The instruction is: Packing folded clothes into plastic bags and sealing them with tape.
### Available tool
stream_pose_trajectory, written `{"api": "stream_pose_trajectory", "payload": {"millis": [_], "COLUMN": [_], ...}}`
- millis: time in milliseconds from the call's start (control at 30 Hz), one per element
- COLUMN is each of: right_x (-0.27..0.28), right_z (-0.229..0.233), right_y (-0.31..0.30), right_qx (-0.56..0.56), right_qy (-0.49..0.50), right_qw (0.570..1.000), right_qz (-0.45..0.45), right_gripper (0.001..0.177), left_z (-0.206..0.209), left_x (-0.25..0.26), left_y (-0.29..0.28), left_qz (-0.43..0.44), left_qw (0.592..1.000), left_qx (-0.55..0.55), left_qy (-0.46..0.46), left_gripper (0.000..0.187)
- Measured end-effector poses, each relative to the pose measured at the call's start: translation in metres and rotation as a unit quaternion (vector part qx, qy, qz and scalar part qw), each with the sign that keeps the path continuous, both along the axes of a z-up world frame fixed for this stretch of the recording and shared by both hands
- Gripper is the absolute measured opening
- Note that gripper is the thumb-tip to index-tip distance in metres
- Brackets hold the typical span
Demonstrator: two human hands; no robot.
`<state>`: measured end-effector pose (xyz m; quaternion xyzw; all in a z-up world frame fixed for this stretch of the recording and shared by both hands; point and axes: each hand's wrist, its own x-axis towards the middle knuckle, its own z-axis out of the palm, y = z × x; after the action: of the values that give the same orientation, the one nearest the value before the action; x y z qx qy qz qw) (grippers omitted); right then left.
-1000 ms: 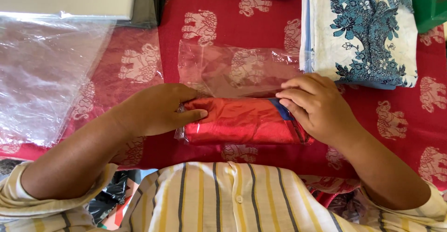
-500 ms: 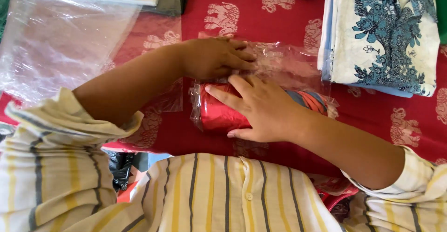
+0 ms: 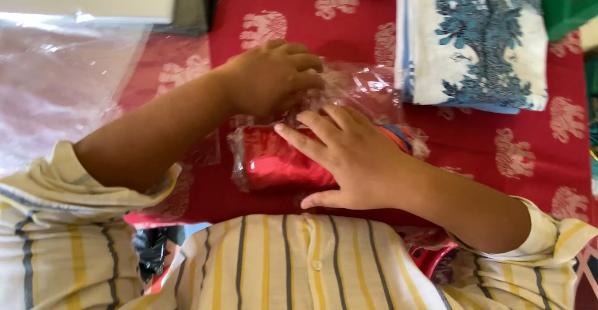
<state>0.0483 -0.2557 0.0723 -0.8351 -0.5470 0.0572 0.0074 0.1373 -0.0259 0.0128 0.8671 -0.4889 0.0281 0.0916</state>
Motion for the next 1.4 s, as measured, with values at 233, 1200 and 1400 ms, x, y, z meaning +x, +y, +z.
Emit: {"api": "stream_pose_trajectory", "payload": {"millis": [233, 1200, 1400], "right_x": [0.002, 0.017, 0.039], "right_z": [-0.007, -0.013, -0.021], "right_y": [-0.057, -0.050, -0.044], "right_qx": [-0.035, -0.092, -0.088], "right_qy": [-0.070, 0.007, -0.031], "right_qw": [0.994, 0.994, 0.994], "right_qz": [-0.074, -0.062, -0.065], "right_gripper": [0.112, 0.102, 0.093], "left_z": [-0.008, 0.001, 0.023], "left_x": [0.019, 0.042, -0.001], "left_y": [-0.055, -0.054, 0.026], "left_qz": [-0.148, -0.100, -0.057], "left_qw": [0.987, 0.994, 0.987], "left_qx": [-0.036, -0.051, -0.147], "left_qy": [0.050, -0.004, -0.007], "left_gripper": [0.053, 0.051, 0.017]}}
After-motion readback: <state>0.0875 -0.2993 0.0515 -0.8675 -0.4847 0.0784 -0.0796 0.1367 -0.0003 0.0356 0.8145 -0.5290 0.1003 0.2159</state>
